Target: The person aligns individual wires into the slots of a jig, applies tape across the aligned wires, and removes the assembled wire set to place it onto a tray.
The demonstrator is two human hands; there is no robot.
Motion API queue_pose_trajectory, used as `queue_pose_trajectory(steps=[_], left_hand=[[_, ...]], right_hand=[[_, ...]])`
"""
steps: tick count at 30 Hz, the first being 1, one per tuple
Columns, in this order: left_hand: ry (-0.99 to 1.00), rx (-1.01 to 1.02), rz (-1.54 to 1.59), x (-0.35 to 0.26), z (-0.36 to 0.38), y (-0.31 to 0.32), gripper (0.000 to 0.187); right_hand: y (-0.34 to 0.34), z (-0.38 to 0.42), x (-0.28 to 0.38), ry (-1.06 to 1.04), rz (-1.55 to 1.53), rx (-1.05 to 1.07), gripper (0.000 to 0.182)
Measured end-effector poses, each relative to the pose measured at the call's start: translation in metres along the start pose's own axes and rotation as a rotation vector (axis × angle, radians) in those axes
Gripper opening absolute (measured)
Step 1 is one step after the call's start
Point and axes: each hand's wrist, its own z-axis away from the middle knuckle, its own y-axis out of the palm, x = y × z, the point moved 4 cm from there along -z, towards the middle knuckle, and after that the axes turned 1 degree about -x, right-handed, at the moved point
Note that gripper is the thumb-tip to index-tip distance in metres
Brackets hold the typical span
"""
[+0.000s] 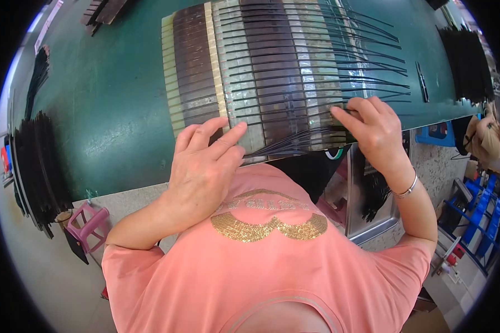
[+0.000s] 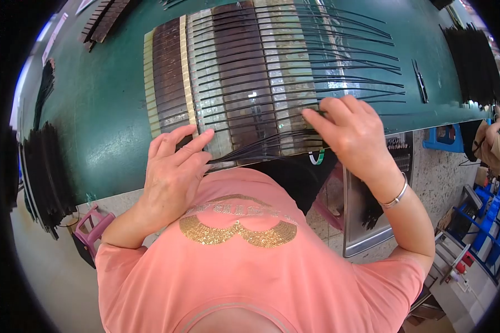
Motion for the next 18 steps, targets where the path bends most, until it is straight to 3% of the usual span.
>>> queue_pose_trajectory(steps=[3, 6, 10, 18], left_hand=[[-0.003, -0.001, -0.013, -0.001, 0.000, 0.001, 0.011], [-0.003, 0.019, -0.016, -0.002, -0.001, -0.001, 0.012], [0.010, 0.025, 0.010, -0.004, -0.006, -0.004, 0.012], [0.046, 0.067, -0.007, -0.004, -0.009, 0.004, 0.011]], right_hand=[[-0.004, 0.010, -0.008, 0.033, 0.100, 0.017, 0.030], [-0.009, 0.000, 0.005, 0.021, -0.010, -0.080, 0.030], [0.008, -0.012, 0.035, -0.038, -0.176, -0.050, 0.033], [0.017, -0.015, 0.050, -0.024, -0.029, 0.059, 0.041]])
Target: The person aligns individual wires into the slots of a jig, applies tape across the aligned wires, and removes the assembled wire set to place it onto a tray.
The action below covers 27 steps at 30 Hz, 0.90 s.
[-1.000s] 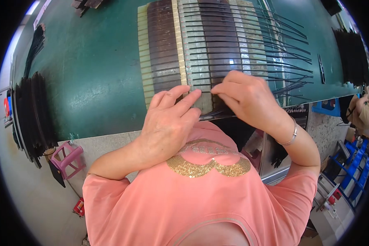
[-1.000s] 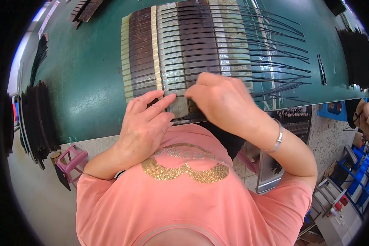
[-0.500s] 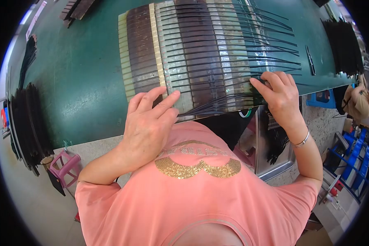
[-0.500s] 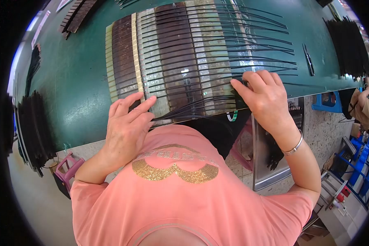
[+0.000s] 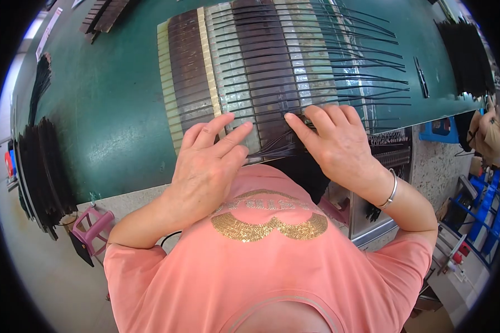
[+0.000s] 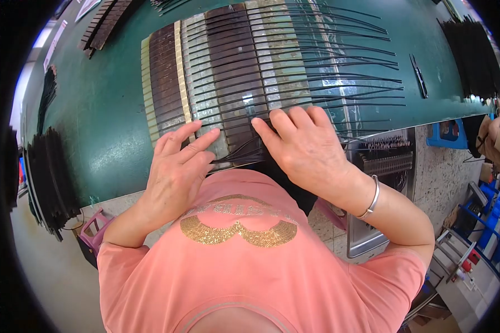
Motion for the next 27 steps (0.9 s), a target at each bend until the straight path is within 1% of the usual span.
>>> queue_pose_trajectory(steps=[7, 10, 13, 19, 22, 25, 27], left_hand=[[0.033, 0.015, -0.047, 0.001, -0.002, -0.003, 0.011], [0.047, 0.015, -0.067, 0.000, -0.002, -0.005, 0.011], [0.040, 0.000, -0.060, 0.000, -0.002, -0.004, 0.011], [0.045, 0.013, -0.046, 0.001, -0.002, -0.003, 0.012], [0.054, 0.020, -0.019, 0.001, -0.003, -0.004, 0.013], [0.058, 0.016, 0.006, 0.002, -0.006, -0.008, 0.015], [0.044, 0.004, 0.027, 0.004, -0.008, -0.010, 0.017]], right_hand=[[0.003, 0.005, 0.008, 0.031, 0.077, 0.036, 0.043], [0.000, 0.005, 0.004, 0.036, 0.010, 0.053, 0.043], [0.000, 0.014, -0.005, 0.020, -0.004, -0.015, 0.042], [-0.002, 0.013, 0.001, 0.049, 0.061, -0.015, 0.042], [-0.003, 0.011, 0.004, 0.068, 0.111, 0.019, 0.040], [-0.006, 0.008, -0.006, 0.081, -0.043, 0.035, 0.038], [-0.010, 0.000, -0.012, 0.089, -0.094, -0.035, 0.037]])
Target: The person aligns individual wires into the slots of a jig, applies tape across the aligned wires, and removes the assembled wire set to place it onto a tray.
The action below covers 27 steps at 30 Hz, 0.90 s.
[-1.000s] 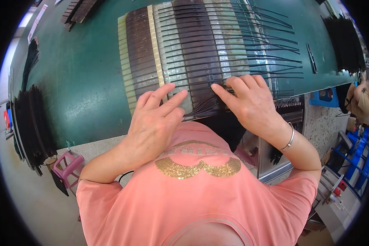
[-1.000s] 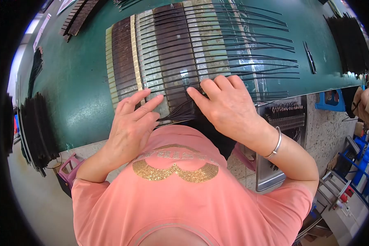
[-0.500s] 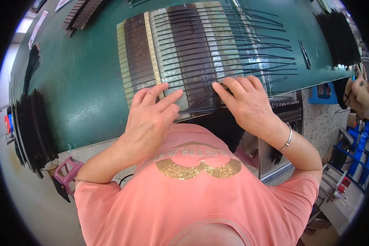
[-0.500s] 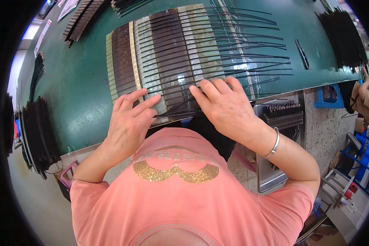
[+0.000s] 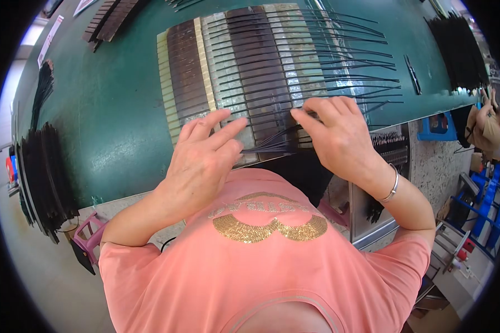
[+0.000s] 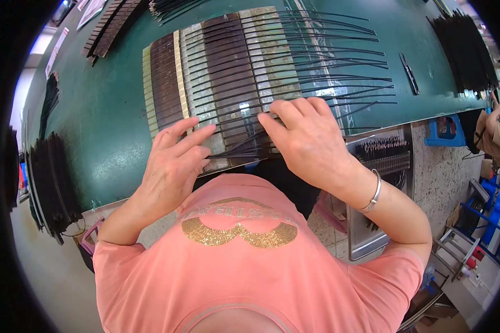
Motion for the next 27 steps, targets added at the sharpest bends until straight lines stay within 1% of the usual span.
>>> queue_pose_trajectory(steps=[2, 8, 11, 14, 15, 16, 18, 19, 21, 23, 25, 27], left_hand=[[-0.029, -0.020, 0.015, 0.002, -0.006, -0.002, 0.017], [-0.041, 0.003, 0.040, 0.014, -0.007, 0.003, 0.018], [-0.035, -0.004, 0.041, 0.011, -0.007, -0.001, 0.018], [-0.036, -0.004, 0.123, 0.003, -0.005, -0.006, 0.016], [-0.049, -0.004, 0.164, 0.000, -0.002, -0.007, 0.016], [-0.087, 0.030, 0.176, -0.003, 0.001, -0.010, 0.015], [-0.141, 0.104, 0.192, -0.006, 0.004, -0.016, 0.013], [-0.133, 0.089, 0.228, -0.008, 0.005, -0.018, 0.012], [-0.122, 0.056, 0.306, -0.010, 0.007, -0.019, 0.011], [-0.149, 0.041, 0.334, -0.008, 0.010, -0.012, 0.010], [-0.186, 0.031, 0.352, -0.007, 0.010, -0.002, 0.010], [-0.227, 0.037, 0.364, -0.011, 0.007, 0.010, 0.011]], right_hand=[[0.000, -0.010, -0.002, 0.022, -0.025, -0.045, 0.037], [0.011, -0.015, -0.006, -0.031, 0.021, 0.039, 0.035], [0.011, -0.017, -0.006, -0.054, 0.045, 0.025, 0.035], [0.003, -0.019, 0.001, -0.018, -0.211, -0.091, 0.036], [-0.004, -0.021, 0.011, -0.040, -0.311, -0.136, 0.045], [-0.004, -0.024, 0.020, -0.038, -0.415, -0.112, 0.047], [0.000, -0.024, 0.037, -0.052, -0.535, 0.013, 0.051], [0.003, -0.021, 0.042, -0.049, -0.523, 0.072, 0.041], [0.007, -0.006, 0.033, 0.011, -0.492, 0.169, 0.030], [-0.017, 0.008, 0.005, 0.186, -0.539, 0.224, 0.026], [-0.045, 0.034, -0.038, 0.306, -0.309, 0.342, 0.029], [-0.070, 0.055, -0.085, 0.492, -0.122, 0.367, 0.034]])
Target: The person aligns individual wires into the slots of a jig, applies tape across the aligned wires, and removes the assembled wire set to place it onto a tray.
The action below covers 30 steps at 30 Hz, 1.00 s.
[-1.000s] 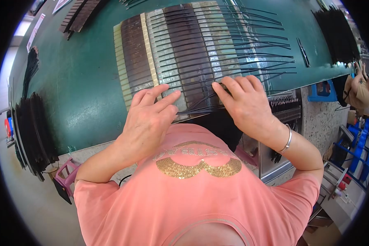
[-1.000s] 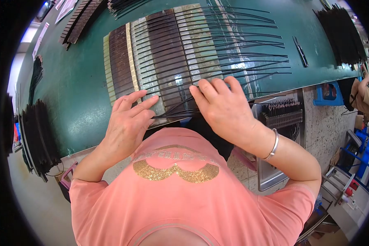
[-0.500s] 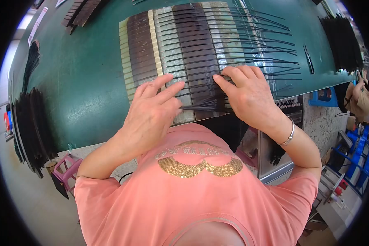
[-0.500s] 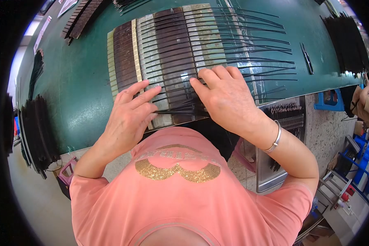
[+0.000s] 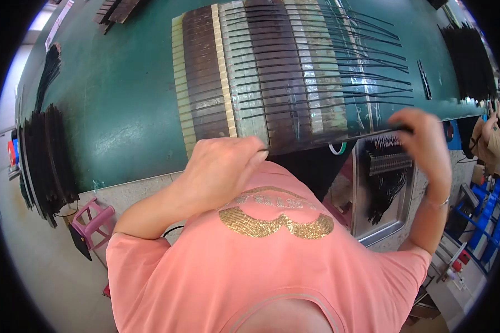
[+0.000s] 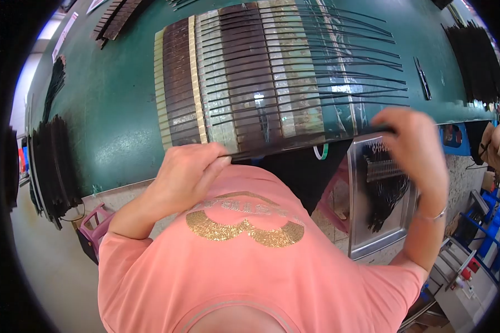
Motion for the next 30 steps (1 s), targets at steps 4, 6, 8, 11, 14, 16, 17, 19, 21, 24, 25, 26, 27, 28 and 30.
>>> queue_pose_trajectory(steps=[4, 6, 8, 11, 14, 16, 17, 19, 21, 24, 25, 26, 27, 28, 30], left_hand=[[-0.079, 0.022, -0.122, 0.006, -0.010, 0.011, 0.012], [-0.104, 0.039, -0.131, 0.006, -0.008, 0.010, 0.012], [-0.094, 0.011, -0.127, 0.005, -0.007, 0.010, 0.012], [-0.091, -0.021, -0.103, 0.004, -0.006, 0.011, 0.012], [-0.077, -0.045, -0.089, 0.005, -0.004, 0.010, 0.012], [-0.035, -0.080, -0.080, 0.007, -0.001, 0.010, 0.011], [-0.001, -0.107, -0.074, 0.007, 0.000, 0.010, 0.011], [0.028, -0.122, -0.063, 0.008, 0.000, 0.010, 0.011], [0.014, -0.095, -0.057, 0.008, 0.002, 0.008, 0.012], [0.095, -0.096, -0.045, 0.009, 0.008, 0.007, 0.013], [0.123, -0.090, -0.064, 0.007, 0.010, 0.008, 0.014], [0.150, -0.083, -0.084, 0.004, 0.013, 0.008, 0.015], [0.176, -0.076, -0.104, 0.003, 0.014, 0.008, 0.017], [0.197, -0.092, -0.115, 0.002, 0.015, 0.007, 0.018], [0.239, -0.128, -0.137, 0.002, 0.016, 0.004, 0.020]], right_hand=[[-0.018, -0.001, -0.008, -0.035, 0.466, -0.402, 0.039], [-0.006, -0.008, 0.038, -0.211, 0.116, -0.527, 0.039], [0.020, -0.018, 0.085, -0.441, -0.093, -0.483, 0.035], [0.060, -0.038, 0.132, -0.649, -0.261, -0.437, 0.026], [0.082, -0.047, 0.136, -0.664, -0.332, -0.296, 0.013], [0.077, -0.047, 0.134, -0.619, -0.407, -0.228, 0.009], [0.074, -0.047, 0.131, -0.618, -0.448, -0.224, 0.007], [0.072, -0.047, 0.123, -0.559, -0.503, -0.181, 0.008], [0.066, -0.048, 0.116, -0.514, -0.543, -0.164, 0.008], [0.054, -0.050, 0.101, -0.280, -0.600, -0.051, 0.007], [0.052, -0.051, 0.098, -0.231, -0.625, 0.000, 0.008], [0.053, -0.052, 0.102, -0.249, -0.626, 0.007, 0.008], [0.056, -0.053, 0.109, -0.268, -0.628, 0.014, 0.009], [0.058, -0.054, 0.116, -0.288, -0.629, 0.021, 0.010], [0.069, -0.060, 0.125, -0.315, -0.607, 0.011, 0.010]])
